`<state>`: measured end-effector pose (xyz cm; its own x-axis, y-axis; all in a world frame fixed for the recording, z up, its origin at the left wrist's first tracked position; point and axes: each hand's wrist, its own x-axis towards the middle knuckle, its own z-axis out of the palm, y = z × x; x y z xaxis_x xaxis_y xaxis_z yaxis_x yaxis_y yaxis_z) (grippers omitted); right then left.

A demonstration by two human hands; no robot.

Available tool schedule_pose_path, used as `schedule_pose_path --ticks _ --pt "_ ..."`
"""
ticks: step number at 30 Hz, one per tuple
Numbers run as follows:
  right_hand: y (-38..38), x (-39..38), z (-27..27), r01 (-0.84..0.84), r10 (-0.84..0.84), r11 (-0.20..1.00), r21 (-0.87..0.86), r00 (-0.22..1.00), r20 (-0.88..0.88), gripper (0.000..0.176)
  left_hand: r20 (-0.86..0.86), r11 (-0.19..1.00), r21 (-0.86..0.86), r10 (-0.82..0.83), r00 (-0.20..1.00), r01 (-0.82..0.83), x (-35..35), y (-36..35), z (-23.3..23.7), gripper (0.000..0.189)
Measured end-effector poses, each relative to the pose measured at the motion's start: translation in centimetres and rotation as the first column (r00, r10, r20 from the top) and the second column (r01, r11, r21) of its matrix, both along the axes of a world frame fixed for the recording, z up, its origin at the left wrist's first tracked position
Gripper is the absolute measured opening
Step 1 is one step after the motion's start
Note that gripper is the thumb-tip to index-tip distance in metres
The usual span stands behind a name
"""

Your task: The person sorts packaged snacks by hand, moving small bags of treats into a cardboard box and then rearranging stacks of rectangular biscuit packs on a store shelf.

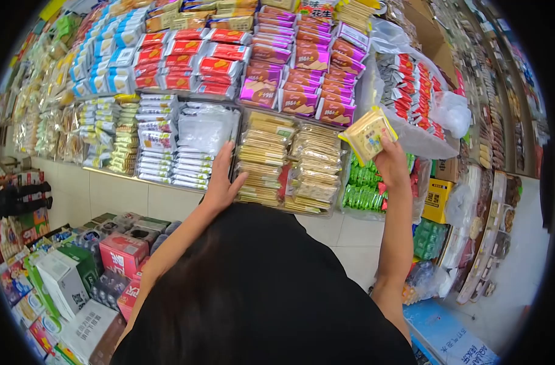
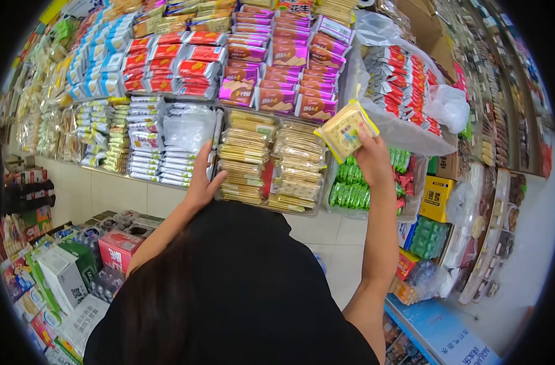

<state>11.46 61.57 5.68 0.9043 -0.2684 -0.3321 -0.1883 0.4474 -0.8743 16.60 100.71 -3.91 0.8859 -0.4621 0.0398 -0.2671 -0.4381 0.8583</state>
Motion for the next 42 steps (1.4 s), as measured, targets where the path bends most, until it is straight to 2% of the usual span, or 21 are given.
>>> schedule_pose_path --ticks 3,7,10,11,13,14,16,17,19,20,22,25,26,29,30,32,36,39,42 --pt "1.3 -1.5 -0.7 -0.004 0.007 0.998 0.056 0.999 -0.052 0.046 0.017 1.0 0.0 0.0 1.0 0.0 -0.5 0.5 0.0 0.074" --pt "3.5 -2.6 -1.0 -0.129 0.128 0.992 0.006 0.983 -0.131 0.049 -0.006 1.0 -0.015 0.008 1.0 -0.008 -1.0 0.9 -0.2 0.069" --pt "5.6 -2.9 -1.4 -0.354 0.317 0.916 -0.19 0.927 -0.199 0.052 -0.02 1.0 0.0 0.004 1.0 -0.004 -1.4 1.0 -0.3 0.068" --pt "6.2 -2.9 -1.4 -0.355 0.318 0.915 -0.191 0.927 -0.196 0.052 -0.017 1.0 0.0 0.005 1.0 -0.005 -1.6 1.1 -0.3 0.068" --pt "8.7 -2.5 -0.7 -0.613 0.461 0.695 -0.375 0.78 -0.423 0.053 -0.011 1.0 -0.013 0.003 1.0 -0.003 -1.9 1.2 -0.3 0.067" --pt "9.8 -2.4 -0.8 -0.614 0.461 0.695 -0.375 0.78 -0.423 0.053 -0.011 1.0 -0.013 0.003 1.0 -0.004 -2.1 1.2 -0.3 0.067" --pt "12.5 -2.1 -1.2 -0.707 0.568 0.302 -0.639 0.672 -0.475 0.05 -0.001 1.0 -0.026 0.005 1.0 -0.006 -2.4 1.2 -0.3 0.066" --pt "14.0 -1.9 -1.1 -0.708 0.568 0.302 -0.638 0.671 -0.476 0.05 -0.003 1.0 -0.025 0.006 1.0 -0.006 -2.7 1.3 -0.4 0.066" --pt "16.9 -1.5 -0.9 -0.608 0.58 -0.038 -0.793 0.633 -0.513 0.041 -0.006 0.998 -0.053 0.022 1.0 -0.022 -3.0 1.1 -0.4 0.064" --pt "18.1 -1.6 -1.6 -0.609 0.573 -0.037 -0.792 0.637 -0.516 0.041 -0.006 0.998 -0.057 0.015 1.0 -0.015 -3.1 1.1 -0.4 0.064" --pt "20.1 -1.9 -3.7 -0.421 0.533 -0.16 -0.893 0.724 -0.437 0.035 -0.007 0.995 -0.082 0.051 0.999 -0.051 -3.5 1.3 -0.5 0.057" --pt "22.6 -1.6 -5.0 -0.355 0.514 -0.195 -0.914 0.757 -0.404 0.034 -0.095 0.996 -0.082 0.039 0.995 -0.047 -4.0 1.8 -0.2 0.052" --pt "23.0 -1.6 -5.4 -0.358 0.509 -0.196 -0.913 0.759 -0.407 0.034 0.025 0.997 -0.074 0.028 0.999 -0.026 -4.1 1.8 -0.5 0.052" --pt "23.2 -1.7 -5.7 -0.286 0.534 -0.198 -0.938 0.771 -0.348 0.042 0.004 0.998 -0.039 -0.053 0.999 0.053 -4.4 2.1 -0.2 0.055" --pt "23.0 -1.8 -5.4 -0.301 0.536 -0.148 -0.942 0.776 -0.332 0.046 -0.094 0.997 -0.032 -0.074 0.993 0.072 -4.5 2.1 0.5 0.057" --pt "22.7 -2.1 -5.1 -0.326 0.528 -0.085 -0.941 0.786 -0.32 0.057 -0.065 0.989 -0.044 -0.147 0.987 0.144 -4.6 2.1 0.6 0.061" --pt "21.6 -3.1 -5.9 -0.211 0.54 -0.015 -0.977 0.821 -0.185 0.06 0.025 0.974 0.047 -0.222 0.975 0.22 -4.4 1.6 1.0 0.066" --pt "20.7 -3.9 -5.5 -0.211 0.538 0.031 -0.977 0.828 -0.162 0.062 0.028 0.971 0.042 -0.235 0.972 0.234 -4.2 1.2 0.3 0.065" --pt "20.1 -4.5 -5.7 -0.286 0.519 0.053 -0.957 0.826 -0.218 0.06 0.001 0.973 0.055 -0.224 0.975 0.224 -4.0 1.0 -0.1 0.062"
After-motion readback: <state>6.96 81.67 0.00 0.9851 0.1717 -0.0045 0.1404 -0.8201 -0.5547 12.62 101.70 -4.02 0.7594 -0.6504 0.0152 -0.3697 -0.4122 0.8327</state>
